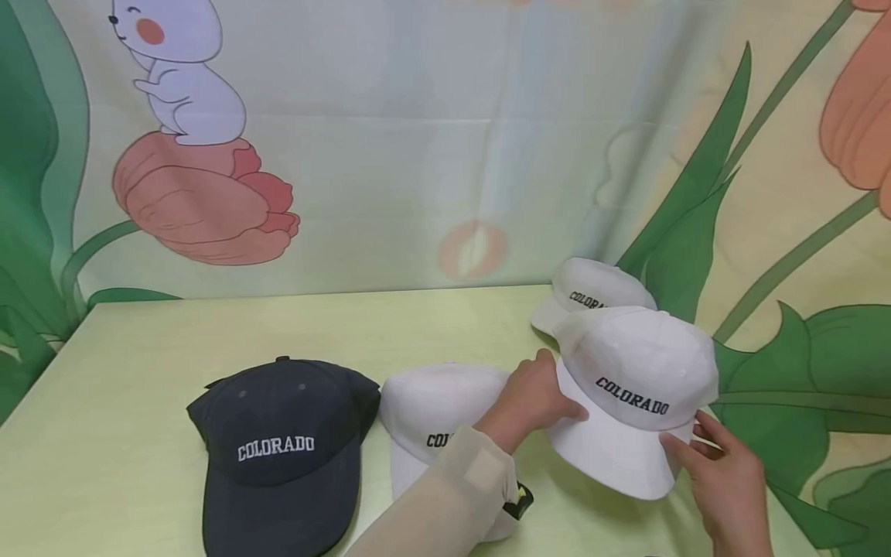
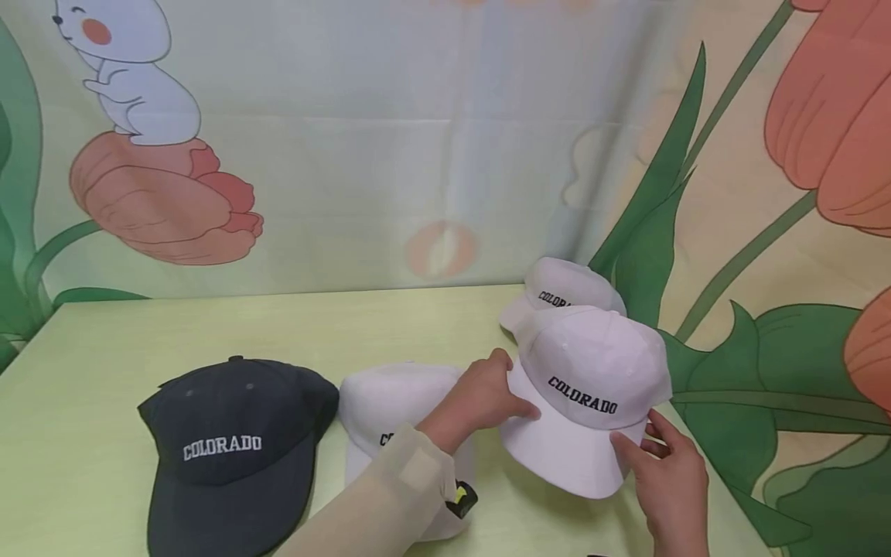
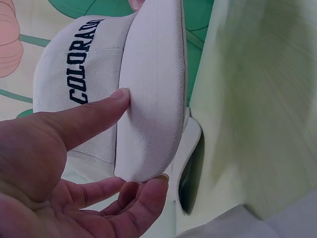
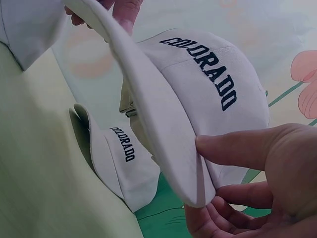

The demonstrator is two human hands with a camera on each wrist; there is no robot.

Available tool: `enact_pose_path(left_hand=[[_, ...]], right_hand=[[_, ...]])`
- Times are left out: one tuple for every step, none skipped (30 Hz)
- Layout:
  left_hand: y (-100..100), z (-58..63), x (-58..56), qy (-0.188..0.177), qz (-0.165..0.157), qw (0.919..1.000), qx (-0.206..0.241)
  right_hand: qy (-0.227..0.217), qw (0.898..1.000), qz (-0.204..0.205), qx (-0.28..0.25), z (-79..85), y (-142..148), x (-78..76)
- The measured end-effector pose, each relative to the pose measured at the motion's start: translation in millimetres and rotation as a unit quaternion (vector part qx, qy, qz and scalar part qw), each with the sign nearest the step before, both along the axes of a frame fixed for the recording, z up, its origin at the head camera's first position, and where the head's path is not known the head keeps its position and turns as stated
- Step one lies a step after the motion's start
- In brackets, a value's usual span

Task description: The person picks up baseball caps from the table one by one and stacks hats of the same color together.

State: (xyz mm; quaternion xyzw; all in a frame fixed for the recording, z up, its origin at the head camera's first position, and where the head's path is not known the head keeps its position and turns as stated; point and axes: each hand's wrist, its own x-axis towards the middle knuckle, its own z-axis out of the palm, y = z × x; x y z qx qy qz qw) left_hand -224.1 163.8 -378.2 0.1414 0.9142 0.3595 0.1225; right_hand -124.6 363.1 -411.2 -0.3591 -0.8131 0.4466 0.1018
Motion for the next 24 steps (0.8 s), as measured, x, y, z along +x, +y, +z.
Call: enact_pose_path(left_hand=[[-1,0.6,0.3,0.0,0.001,1.0,-0.001],[-2,1.2,0.5,0.0,0.003,1.0,-0.003],[-3,1.7,0.9,0.001,0.004,1.0,-0.004],[-5,2.4,1.3,0.003,0.005,1.0,-0.005],[-7,3.1,2.0,0.005,0.006,0.9999,-0.006],[-8,3.6,2.5,0.007,0.007,0.9999,-0.006],[-10,3.8,3.1,0.008,0.007,0.9999,-0.004],[-12,4.5,3.7,0.009,0.007,0.9999,-0.002],[-14,5.2,4.3,0.01,0.007,0.9999,0.0],[-16,5.9,5.1,0.01,0.008,0.9999,0.002],[-18,6.4,5.6,0.01,0.008,0.9999,0.006],[-20,7.1,6.2,0.009,0.007,0.9999,0.009],[-22,7.8,6.7,0.01,0.007,0.9999,0.01],[-24,8.9,7.4,0.01,0.007,0.9999,0.01],[-26,9.5,8.0,0.01,0.008,0.9999,0.01],[-27,10.0,8.4,0.013,0.008,0.9998,0.01],[-29,10.5,8.8,0.016,0.008,0.9998,0.009],[-31,11.1,9.2,0.017,0.009,0.9998,0.008],[-33,11.3,9.5,0.019,0.01,0.9997,0.007],[-34,11.4,9.9,0.021,0.011,0.9997,0.008],[-36,11.8,10.4,0.022,0.012,0.9997,0.008],[-38,12.1,11.0,0.024,0.012,0.9996,0.01],[-40,12.5,11.6,0.022,0.013,0.9996,0.014],[-42,13.0,12.3,0.022,0.014,0.9995,0.019]], right_hand=[[0.0,1.0,0.0,-0.001,0.8,-1,-0.1],[-0.001,1.0,0.0,-0.001,1.6,-3,0.0],[-0.001,1.0,0.001,-0.001,2.5,-4,0.1],[0.0,1.0,0.002,0.0,3.4,-5,0.1],[0.0,1.0,0.003,0.0,4.4,-6,0.2],[0.0,1.0,0.005,0.001,5.3,-7,0.2],[0.0,1.0,0.007,0.001,6.2,-9,0.3],[0.001,1.0,0.009,0.0,6.9,-10,0.4],[0.001,1.0,0.011,0.0,7.6,-11,0.4],[0.001,1.0,0.014,-0.002,8.3,-12,0.4],[0.0,1.0,0.016,-0.003,8.9,-13,0.3],[-0.002,1.0,0.018,-0.004,9.5,-14,0.2],[-0.004,1.0,0.02,-0.005,10.1,-15,0.0],[-0.005,1.0,0.021,-0.006,10.7,-16,-0.3],[-0.007,1.0,0.023,-0.007,11.5,-17,-0.7],[-0.009,1.0,0.025,-0.008,12.3,-18,-0.9],[-0.011,1.0,0.025,-0.009,13.0,-19,-1.4],[-0.013,1.0,0.026,-0.011,13.9,-20,-1.7],[-0.016,0.999,0.026,-0.013,14.8,-21,-2.3],[-0.018,0.999,0.027,-0.014,15.5,-23,-2.5],[-0.019,0.999,0.029,-0.015,16.2,-24,-2.7],[-0.019,0.999,0.031,-0.015,17.0,-25,-2.7],[-0.019,0.999,0.034,-0.014,17.6,-26,-2.9],[-0.019,0.999,0.037,-0.013,18.1,-27,-2.8]])
